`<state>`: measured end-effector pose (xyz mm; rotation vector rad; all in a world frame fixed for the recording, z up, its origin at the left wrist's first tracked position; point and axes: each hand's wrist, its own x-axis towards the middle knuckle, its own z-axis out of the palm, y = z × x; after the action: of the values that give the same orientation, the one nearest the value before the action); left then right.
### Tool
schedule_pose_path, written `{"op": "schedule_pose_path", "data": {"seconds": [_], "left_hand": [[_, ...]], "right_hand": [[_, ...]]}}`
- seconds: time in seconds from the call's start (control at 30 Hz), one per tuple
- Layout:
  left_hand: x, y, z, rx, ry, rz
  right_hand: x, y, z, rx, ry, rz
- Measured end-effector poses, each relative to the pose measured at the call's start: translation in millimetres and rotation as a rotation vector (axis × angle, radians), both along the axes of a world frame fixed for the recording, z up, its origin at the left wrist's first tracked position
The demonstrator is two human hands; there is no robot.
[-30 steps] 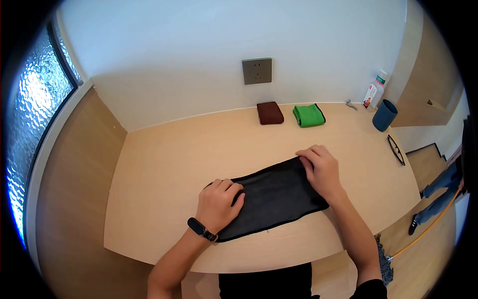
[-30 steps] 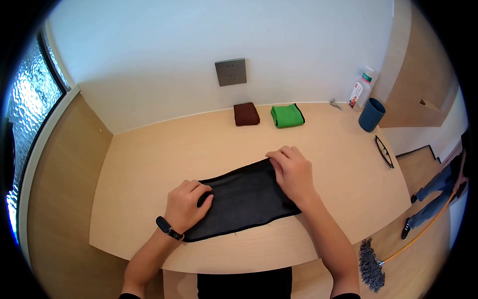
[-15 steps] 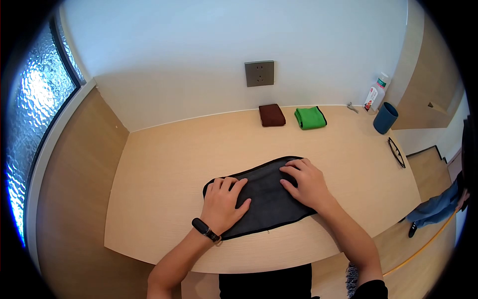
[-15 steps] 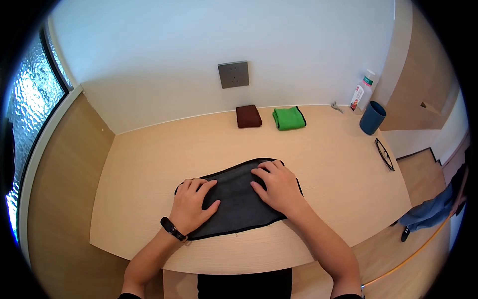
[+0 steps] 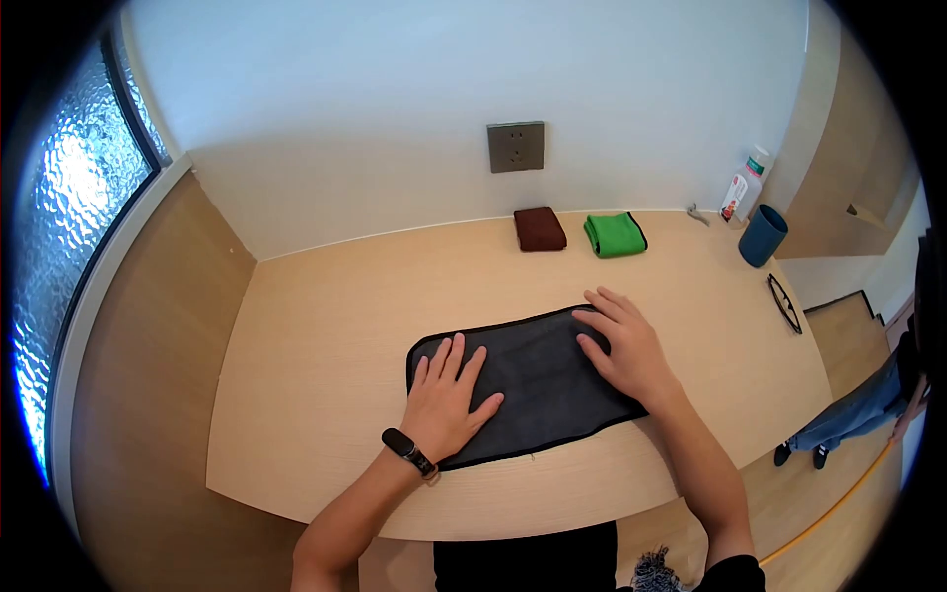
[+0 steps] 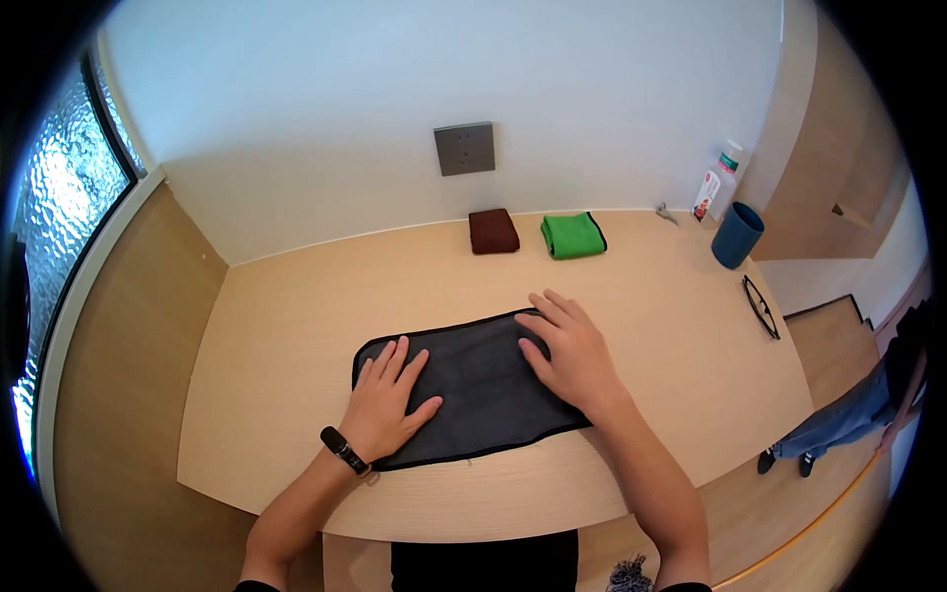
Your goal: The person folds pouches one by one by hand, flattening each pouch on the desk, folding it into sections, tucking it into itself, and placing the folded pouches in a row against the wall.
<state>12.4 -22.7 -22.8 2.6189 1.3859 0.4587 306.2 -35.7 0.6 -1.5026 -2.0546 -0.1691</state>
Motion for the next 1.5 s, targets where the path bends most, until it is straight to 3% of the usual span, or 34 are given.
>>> {"op": "schedule_pose_path", "data": {"seconds": [0.07,0.23,0.6,0.7,0.83,1.5], "left_hand": [[-0.7,1.0,-0.3,-0.038,0.068,0.007],[-0.3,4.3,2.8,-0.118,0.120,-0.004],[-0.7,7.0,1.8,-0.113,0.121,-0.005],[-0.5,8.0,3.7,-0.105,0.117,-0.009],[-0.5,12.1,5.7,-0.110,0.121,-0.009],[-3.2,12.1,10.2,-0.070,0.036,-0.069]], "right_hand": [[-9.8,-2.9,-1.0,-0.097,0.212,0.126],[-14.6,-6.1,-15.1,-0.335,-0.114,0.116],[-0.3,0.8,-10.2,-0.335,-0.150,0.002],[-11.4,-7.7,-3.9,-0.373,-0.142,0.114],[-24.1,-10.4,-14.0,-0.383,-0.230,0.107],[-22.8,-13.3,-3.7,-0.353,-0.143,0.153]]}}
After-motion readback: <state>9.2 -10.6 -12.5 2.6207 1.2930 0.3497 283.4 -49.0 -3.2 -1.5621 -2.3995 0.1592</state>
